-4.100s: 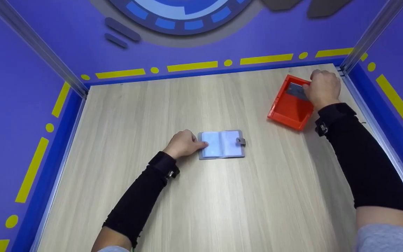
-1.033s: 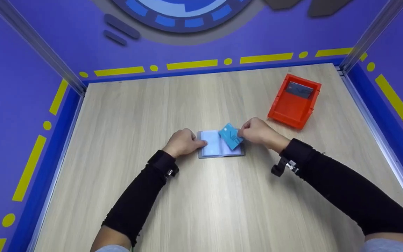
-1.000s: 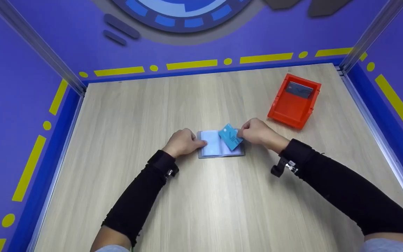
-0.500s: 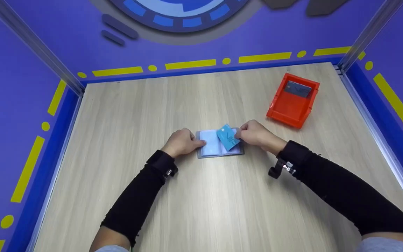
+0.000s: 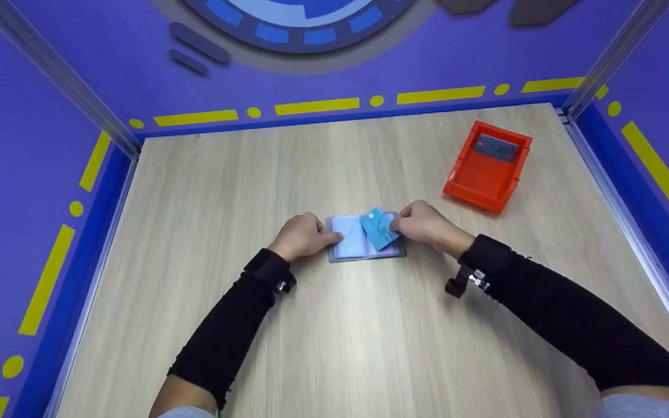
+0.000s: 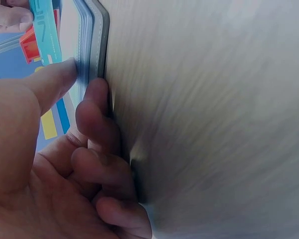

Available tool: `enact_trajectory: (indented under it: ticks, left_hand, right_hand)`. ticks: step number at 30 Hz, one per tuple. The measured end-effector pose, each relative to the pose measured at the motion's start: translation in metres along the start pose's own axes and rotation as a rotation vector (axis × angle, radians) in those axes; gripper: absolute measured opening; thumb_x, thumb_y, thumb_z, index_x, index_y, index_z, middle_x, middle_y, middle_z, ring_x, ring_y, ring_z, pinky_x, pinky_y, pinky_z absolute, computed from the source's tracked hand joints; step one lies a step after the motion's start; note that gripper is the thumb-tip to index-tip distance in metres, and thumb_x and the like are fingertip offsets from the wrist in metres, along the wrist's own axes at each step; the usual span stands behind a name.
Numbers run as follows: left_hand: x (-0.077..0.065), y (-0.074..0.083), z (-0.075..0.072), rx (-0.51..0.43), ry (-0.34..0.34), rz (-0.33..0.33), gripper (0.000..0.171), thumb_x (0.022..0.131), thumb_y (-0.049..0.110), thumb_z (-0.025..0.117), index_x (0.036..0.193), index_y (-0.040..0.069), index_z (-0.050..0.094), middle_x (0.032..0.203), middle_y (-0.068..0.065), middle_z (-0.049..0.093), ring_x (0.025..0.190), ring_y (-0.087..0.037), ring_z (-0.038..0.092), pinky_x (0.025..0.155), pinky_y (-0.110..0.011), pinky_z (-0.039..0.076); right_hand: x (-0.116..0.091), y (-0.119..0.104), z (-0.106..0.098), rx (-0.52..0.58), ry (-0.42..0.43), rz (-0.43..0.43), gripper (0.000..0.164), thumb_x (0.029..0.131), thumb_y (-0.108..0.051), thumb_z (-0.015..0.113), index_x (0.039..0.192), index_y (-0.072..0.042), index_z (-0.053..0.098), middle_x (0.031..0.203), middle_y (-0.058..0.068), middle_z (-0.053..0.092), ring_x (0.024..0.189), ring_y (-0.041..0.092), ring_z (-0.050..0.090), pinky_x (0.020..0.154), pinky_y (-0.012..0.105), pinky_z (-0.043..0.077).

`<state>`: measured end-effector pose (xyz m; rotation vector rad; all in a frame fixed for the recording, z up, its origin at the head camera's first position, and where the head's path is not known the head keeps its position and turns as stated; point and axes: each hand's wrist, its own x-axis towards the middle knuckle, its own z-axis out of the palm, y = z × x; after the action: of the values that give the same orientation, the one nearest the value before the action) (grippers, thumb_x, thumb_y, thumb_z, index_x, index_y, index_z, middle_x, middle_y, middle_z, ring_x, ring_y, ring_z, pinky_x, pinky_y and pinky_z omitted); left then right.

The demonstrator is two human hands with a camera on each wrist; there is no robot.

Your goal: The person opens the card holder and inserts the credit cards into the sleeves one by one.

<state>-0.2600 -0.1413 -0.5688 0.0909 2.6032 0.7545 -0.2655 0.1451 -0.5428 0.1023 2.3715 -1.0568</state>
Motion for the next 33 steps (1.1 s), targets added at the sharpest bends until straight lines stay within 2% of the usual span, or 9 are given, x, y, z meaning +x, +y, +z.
enact_trajectory:
  ticks: [10,17,26,33]
  left_hand:
    - [0.0006,-0.0004,0.0004,-0.009,0.000,0.009,0.064,0.097,0.053,0.081,0.054,0.023,0.045,0.054,0.013,0.037,0.053,-0.008,0.038,0.051,-0.027,0.029]
    - [0.0002,0.0002,0.0002,0.012,0.003,0.009,0.064,0.097,0.053,0.081,0.053,0.021,0.046,0.054,0.012,0.036,0.054,-0.009,0.038,0.053,-0.027,0.027]
    - [0.0008,-0.0002,0.0002,0.013,0.006,0.006,0.063,0.097,0.055,0.081,0.055,0.022,0.048,0.055,0.012,0.038,0.056,-0.010,0.040,0.054,-0.028,0.031]
    - [-0.0013,-0.0005,-0.0002,-0.002,0.016,0.015,0.063,0.097,0.055,0.081,0.056,0.022,0.046,0.055,0.012,0.037,0.056,-0.010,0.039,0.054,-0.029,0.030]
  right_hand:
    - [-0.0010,0.0004,0.0007,-0.021,-0.002,0.028,0.035,0.100,-0.021,0.065,0.069,-0.018,0.049,0.077,-0.001,0.040,0.073,0.019,0.044,0.066,0.033,0.034]
    - [0.0022,0.0017,0.0034,-0.025,0.003,0.014,0.038,0.098,-0.021,0.065,0.066,-0.017,0.045,0.066,-0.005,0.030,0.064,0.016,0.036,0.061,0.031,0.028]
    - [0.0024,-0.0017,0.0069,-0.031,-0.014,-0.017,0.036,0.096,-0.019,0.067,0.065,-0.018,0.048,0.066,-0.007,0.033,0.065,0.015,0.039,0.060,0.030,0.030]
    - [0.0031,-0.0038,0.0083,-0.085,-0.022,-0.055,0.029,0.098,-0.022,0.068,0.071,-0.015,0.062,0.070,-0.005,0.042,0.067,0.015,0.044,0.059,0.029,0.032]
